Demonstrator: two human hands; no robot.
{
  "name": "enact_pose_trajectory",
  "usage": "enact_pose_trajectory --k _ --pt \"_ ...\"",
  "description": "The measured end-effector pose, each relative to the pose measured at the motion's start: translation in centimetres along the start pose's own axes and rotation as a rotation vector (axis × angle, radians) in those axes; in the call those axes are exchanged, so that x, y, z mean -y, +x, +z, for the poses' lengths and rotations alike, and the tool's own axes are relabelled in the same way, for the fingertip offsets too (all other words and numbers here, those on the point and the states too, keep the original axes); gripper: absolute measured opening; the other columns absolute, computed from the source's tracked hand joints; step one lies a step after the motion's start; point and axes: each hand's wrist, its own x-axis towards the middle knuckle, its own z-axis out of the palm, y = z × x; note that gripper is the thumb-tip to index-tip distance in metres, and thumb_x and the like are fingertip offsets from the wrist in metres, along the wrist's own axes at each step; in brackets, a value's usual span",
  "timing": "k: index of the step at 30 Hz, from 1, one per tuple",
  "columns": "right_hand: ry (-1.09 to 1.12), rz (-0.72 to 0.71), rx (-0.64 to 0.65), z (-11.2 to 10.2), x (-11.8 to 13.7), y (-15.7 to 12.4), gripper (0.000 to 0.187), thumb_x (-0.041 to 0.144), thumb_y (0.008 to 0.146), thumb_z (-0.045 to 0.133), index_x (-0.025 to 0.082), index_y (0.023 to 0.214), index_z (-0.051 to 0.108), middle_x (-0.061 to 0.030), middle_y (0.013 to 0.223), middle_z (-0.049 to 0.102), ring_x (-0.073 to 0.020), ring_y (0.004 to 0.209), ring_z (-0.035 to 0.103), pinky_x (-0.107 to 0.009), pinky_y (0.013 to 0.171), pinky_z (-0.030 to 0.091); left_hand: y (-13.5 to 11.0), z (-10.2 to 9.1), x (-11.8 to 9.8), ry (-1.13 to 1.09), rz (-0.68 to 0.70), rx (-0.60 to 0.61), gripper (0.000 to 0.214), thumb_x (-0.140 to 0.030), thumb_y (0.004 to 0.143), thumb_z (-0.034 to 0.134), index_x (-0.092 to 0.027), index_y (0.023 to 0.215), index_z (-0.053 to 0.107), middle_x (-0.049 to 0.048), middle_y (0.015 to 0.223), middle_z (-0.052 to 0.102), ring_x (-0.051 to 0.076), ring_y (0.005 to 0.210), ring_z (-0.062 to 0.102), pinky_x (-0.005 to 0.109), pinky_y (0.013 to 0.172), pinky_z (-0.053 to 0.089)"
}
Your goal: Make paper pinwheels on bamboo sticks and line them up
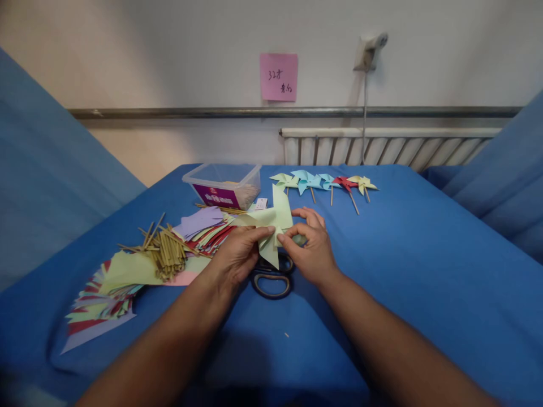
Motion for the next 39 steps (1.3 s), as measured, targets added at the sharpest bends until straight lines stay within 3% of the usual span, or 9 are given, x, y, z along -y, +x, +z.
enact_pose_trajectory --k 11,25,39 --pt "0.030 -0.031 0.040 -0.32 0.07 0.10 0.010 0.031 0.079 0.070 0.025 0.073 0.070 -0.0068 0.119 0.064 -0.0288 0.127 0.049 -0.050 0.108 0.036 0.64 -0.72 0.24 0.019 -0.046 -0.024 0.028 -0.012 0.057 0.080 -0.006 0.084 0.074 0.0113 0.074 0.073 0.019 0.062 0.067 0.028 0.060 0.056" --pt "0.026 0.169 0.046 0.00 -0.21 0.38 0.016 0.034 0.075 0.069 0.023 0.063 0.068 -0.0099 0.113 0.067 -0.0296 0.116 0.056 -0.048 0.100 0.041 0.59 -0.51 0.49 0.029 -0.055 0.004 0.024 -0.011 0.056 0.081 -0.008 0.079 0.075 0.0100 0.076 0.074 0.017 0.060 0.065 0.028 0.062 0.056" --pt "-0.009 0.199 0.048 0.13 -0.08 0.28 0.016 0.033 0.073 0.069 0.022 0.061 0.066 -0.0113 0.110 0.067 -0.0297 0.115 0.057 -0.048 0.100 0.042 0.59 -0.26 0.64 0.023 -0.042 0.027 0.041 -0.010 0.053 0.084 -0.010 0.093 0.076 0.0100 0.084 0.076 0.019 0.067 0.069 0.028 0.065 0.055"
